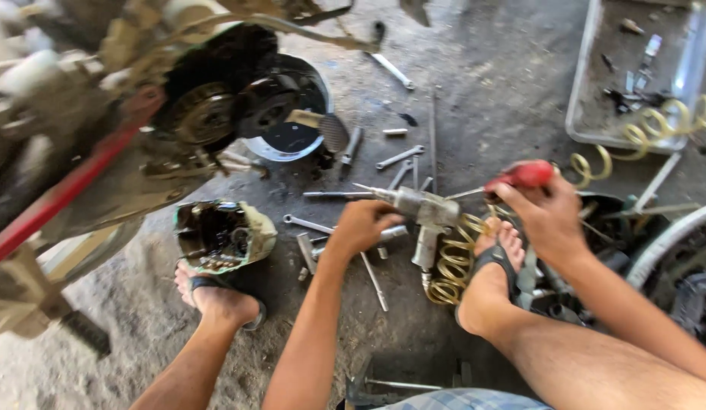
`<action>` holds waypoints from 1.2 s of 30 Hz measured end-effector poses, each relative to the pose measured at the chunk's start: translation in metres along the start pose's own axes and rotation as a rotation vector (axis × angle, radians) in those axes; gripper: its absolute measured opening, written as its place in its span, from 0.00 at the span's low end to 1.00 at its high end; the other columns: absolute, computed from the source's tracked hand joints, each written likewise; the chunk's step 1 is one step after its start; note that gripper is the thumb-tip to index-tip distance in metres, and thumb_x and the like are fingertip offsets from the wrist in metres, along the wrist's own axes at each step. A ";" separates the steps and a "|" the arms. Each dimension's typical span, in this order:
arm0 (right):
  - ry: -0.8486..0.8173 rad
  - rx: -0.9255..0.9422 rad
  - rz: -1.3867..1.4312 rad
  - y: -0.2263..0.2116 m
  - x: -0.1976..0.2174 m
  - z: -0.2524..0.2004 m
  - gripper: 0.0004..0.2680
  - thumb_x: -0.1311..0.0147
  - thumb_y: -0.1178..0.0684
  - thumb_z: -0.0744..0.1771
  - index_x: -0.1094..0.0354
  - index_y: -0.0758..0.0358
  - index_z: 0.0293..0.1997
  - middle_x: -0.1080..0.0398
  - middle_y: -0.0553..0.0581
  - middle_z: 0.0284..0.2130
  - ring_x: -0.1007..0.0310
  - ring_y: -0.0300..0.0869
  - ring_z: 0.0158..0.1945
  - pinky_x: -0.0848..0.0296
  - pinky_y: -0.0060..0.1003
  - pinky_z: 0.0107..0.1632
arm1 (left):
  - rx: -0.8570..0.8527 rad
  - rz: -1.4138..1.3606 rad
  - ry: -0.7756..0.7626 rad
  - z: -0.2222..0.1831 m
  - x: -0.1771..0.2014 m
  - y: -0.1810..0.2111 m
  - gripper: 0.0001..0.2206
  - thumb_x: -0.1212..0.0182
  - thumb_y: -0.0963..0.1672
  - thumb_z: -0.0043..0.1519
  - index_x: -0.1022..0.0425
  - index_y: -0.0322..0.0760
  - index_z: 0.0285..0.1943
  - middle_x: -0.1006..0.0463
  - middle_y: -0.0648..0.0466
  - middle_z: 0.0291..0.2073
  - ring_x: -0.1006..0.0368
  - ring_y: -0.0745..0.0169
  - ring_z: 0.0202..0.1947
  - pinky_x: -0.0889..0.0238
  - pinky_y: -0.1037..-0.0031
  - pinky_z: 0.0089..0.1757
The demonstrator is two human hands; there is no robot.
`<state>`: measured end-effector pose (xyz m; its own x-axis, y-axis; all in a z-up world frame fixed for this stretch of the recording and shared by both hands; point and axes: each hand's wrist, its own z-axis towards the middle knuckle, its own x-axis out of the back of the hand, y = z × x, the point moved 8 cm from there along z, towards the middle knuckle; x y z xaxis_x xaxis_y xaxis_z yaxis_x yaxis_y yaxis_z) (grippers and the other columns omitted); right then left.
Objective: The person works under a motorcycle on a lift, using a pneumatic impact wrench to loosen bolts on the engine case, then uses a red-handled screwdriver and a combination wrench on the engine components. They briefly rummage through a bucket of parts and fasteners before returning to work on the engine.
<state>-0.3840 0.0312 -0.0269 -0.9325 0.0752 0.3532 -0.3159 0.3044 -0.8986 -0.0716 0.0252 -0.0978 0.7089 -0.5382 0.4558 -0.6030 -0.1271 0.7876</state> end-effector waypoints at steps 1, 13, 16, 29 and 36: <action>-0.015 0.010 0.005 -0.029 0.004 -0.004 0.10 0.35 0.55 0.66 0.31 0.66 0.48 0.30 0.52 0.37 0.34 0.35 0.39 0.32 0.34 0.46 | 0.008 0.002 0.017 -0.002 0.007 0.016 0.15 0.29 0.49 0.60 0.17 0.36 0.50 0.15 0.46 0.39 0.18 0.54 0.37 0.27 0.65 0.42; -0.145 0.309 -0.541 -0.200 -0.074 -0.041 0.15 0.32 0.49 0.64 0.32 0.67 0.46 0.27 0.58 0.37 0.25 0.41 0.36 0.25 0.36 0.40 | -0.308 -1.570 0.103 -0.015 0.062 0.126 0.19 0.41 0.48 0.70 0.31 0.29 0.64 0.18 0.52 0.49 0.32 0.70 0.35 0.39 0.79 0.36; -0.050 0.400 -0.335 -0.187 -0.139 -0.047 0.15 0.35 0.46 0.67 0.33 0.67 0.47 0.29 0.58 0.36 0.28 0.44 0.35 0.27 0.39 0.39 | -0.288 -1.609 0.399 -0.010 0.092 0.072 0.17 0.39 0.47 0.72 0.27 0.29 0.62 0.22 0.53 0.38 0.34 0.71 0.30 0.41 0.80 0.32; -0.479 0.530 -0.751 -0.087 -0.179 -0.004 0.09 0.45 0.47 0.67 0.29 0.60 0.44 0.27 0.57 0.36 0.22 0.51 0.35 0.24 0.47 0.34 | 0.072 -0.253 0.064 -0.015 0.113 -0.005 0.12 0.34 0.46 0.64 0.18 0.29 0.44 0.19 0.53 0.28 0.27 0.67 0.29 0.35 0.71 0.34; -0.628 0.225 -1.466 -0.074 0.067 0.027 0.08 0.43 0.48 0.65 0.27 0.56 0.45 0.24 0.57 0.43 0.23 0.54 0.48 0.22 0.50 0.46 | 0.217 0.155 -0.004 0.000 0.068 0.010 0.24 0.29 0.46 0.56 0.24 0.42 0.63 0.15 0.49 0.40 0.23 0.57 0.26 0.30 0.65 0.35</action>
<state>-0.4282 -0.0120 0.0565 0.2786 -0.5403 0.7940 -0.9217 -0.3828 0.0630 -0.0297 -0.0128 -0.0594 0.6007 -0.5687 0.5620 -0.7690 -0.2187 0.6007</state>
